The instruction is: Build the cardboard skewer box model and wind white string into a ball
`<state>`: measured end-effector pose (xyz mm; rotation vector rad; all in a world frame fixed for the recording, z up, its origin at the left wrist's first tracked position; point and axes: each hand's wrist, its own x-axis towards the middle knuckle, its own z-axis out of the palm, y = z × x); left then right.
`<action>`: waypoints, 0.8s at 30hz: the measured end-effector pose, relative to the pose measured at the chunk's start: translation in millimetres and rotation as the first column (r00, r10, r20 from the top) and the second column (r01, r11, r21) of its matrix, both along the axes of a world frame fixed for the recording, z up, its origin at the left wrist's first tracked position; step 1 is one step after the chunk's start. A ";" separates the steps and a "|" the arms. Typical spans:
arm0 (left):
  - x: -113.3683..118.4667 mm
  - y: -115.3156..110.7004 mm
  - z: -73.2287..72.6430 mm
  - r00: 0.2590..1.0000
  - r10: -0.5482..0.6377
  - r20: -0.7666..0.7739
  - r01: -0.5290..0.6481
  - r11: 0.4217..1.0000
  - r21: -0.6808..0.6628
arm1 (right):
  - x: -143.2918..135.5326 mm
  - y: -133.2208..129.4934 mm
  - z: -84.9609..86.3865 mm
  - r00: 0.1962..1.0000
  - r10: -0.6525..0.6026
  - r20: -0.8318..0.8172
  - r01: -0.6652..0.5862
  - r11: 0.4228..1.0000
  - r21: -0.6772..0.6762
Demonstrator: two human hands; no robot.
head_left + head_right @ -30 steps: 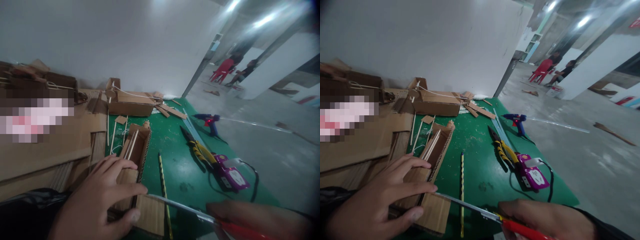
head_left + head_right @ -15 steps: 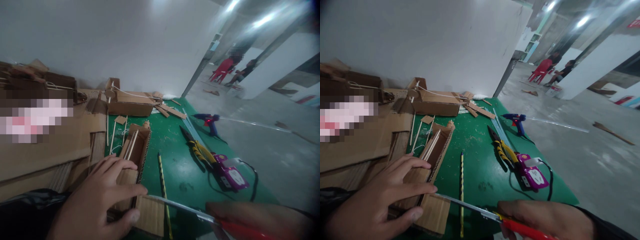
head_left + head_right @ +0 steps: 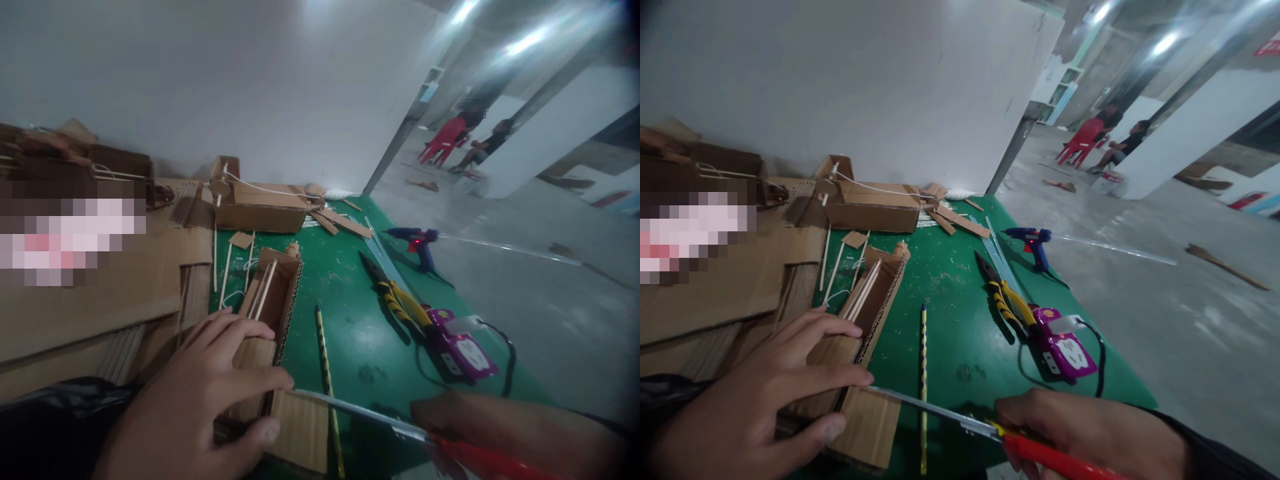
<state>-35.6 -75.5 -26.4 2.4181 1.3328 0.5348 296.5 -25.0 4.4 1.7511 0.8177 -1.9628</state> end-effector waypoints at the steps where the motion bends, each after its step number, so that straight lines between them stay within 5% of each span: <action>1: 0.1 0.0 0.3 1.000 0.007 0.000 -0.007 1.000 -0.004 | -3.6 1.0 3.3 1.000 -0.018 0.026 0.018 0.999 -0.026; 18: 1.1 -0.3 4.4 1.000 0.014 0.007 -0.014 0.997 -0.071 | -1.3 -1.3 -1.9 0.999 -0.054 -0.010 0.054 0.998 0.018; 21: -0.1 -1.1 3.6 1.000 0.012 -0.001 -0.012 0.998 -0.062 | 10.5 -4.2 -9.9 0.997 0.065 -0.052 -0.058 0.991 0.118; 24: -0.6 -1.3 3.8 1.000 -0.002 -0.001 0.001 0.998 -0.059 | 29.2 -5.0 -21.4 0.945 0.307 -0.109 -0.269 0.924 0.271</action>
